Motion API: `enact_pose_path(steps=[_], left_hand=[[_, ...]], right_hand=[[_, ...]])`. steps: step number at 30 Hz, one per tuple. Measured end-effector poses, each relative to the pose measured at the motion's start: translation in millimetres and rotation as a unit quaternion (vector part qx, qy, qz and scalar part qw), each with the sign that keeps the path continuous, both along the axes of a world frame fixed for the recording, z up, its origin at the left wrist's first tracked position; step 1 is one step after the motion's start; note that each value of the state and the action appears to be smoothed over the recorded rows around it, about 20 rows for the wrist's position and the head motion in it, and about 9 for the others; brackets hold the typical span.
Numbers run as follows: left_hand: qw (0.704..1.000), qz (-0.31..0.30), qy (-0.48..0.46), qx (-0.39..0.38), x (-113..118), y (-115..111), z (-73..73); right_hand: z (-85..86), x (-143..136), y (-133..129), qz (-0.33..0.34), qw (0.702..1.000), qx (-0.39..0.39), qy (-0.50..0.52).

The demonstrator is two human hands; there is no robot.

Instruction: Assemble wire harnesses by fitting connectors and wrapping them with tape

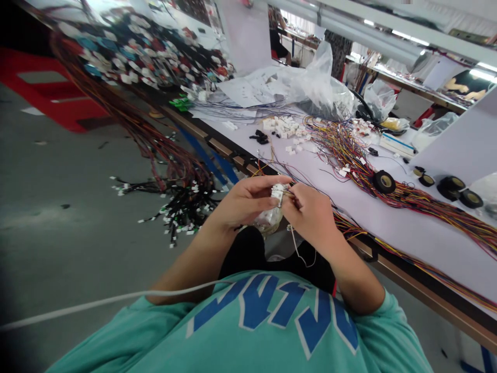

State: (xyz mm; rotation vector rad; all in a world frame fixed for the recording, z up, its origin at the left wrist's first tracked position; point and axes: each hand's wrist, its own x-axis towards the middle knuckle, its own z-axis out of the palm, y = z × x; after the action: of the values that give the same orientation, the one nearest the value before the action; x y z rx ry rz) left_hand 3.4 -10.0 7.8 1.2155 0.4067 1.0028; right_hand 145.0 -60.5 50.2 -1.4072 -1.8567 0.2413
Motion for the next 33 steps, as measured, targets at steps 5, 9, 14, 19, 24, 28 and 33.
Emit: enact_pose_path(steps=[5, 9, 14, 19, 24, 28, 33], left_hand=[[0.998, -0.02, -0.019, -0.05, 0.2, -0.3, 0.9], [0.999, -0.008, -0.017, -0.042, 1.4, 0.2, 0.1], [1.0, -0.001, -0.011, -0.018, 2.0, 0.8, -1.2], [1.0, 0.006, 0.021, 0.01, 1.8, 1.6, -2.3], [1.0, 0.005, -0.006, -0.021, 2.6, 1.4, -1.0], [0.998, -0.015, -0.045, -0.048, 4.6, 0.5, 2.8], [0.997, -0.022, -0.039, -0.064, 8.1, -2.3, 6.4]], right_hand=[[5.0, 4.4, -0.5, 0.017, 0.998, -0.051, 0.039], [2.4, 3.9, 0.3, 0.017, 0.999, -0.023, 0.027], [-1.9, 1.7, 1.3, 0.015, 1.0, 0.0, -0.006], [-6.5, 0.4, 2.5, 0.008, 1.0, 0.011, -0.017], [-1.5, 8.1, 4.2, 0.061, 0.996, -0.057, 0.019], [0.8, 15.3, 5.0, 0.111, 0.991, -0.066, 0.047], [-4.8, 17.5, 4.8, 0.103, 0.995, -0.009, -0.005]])
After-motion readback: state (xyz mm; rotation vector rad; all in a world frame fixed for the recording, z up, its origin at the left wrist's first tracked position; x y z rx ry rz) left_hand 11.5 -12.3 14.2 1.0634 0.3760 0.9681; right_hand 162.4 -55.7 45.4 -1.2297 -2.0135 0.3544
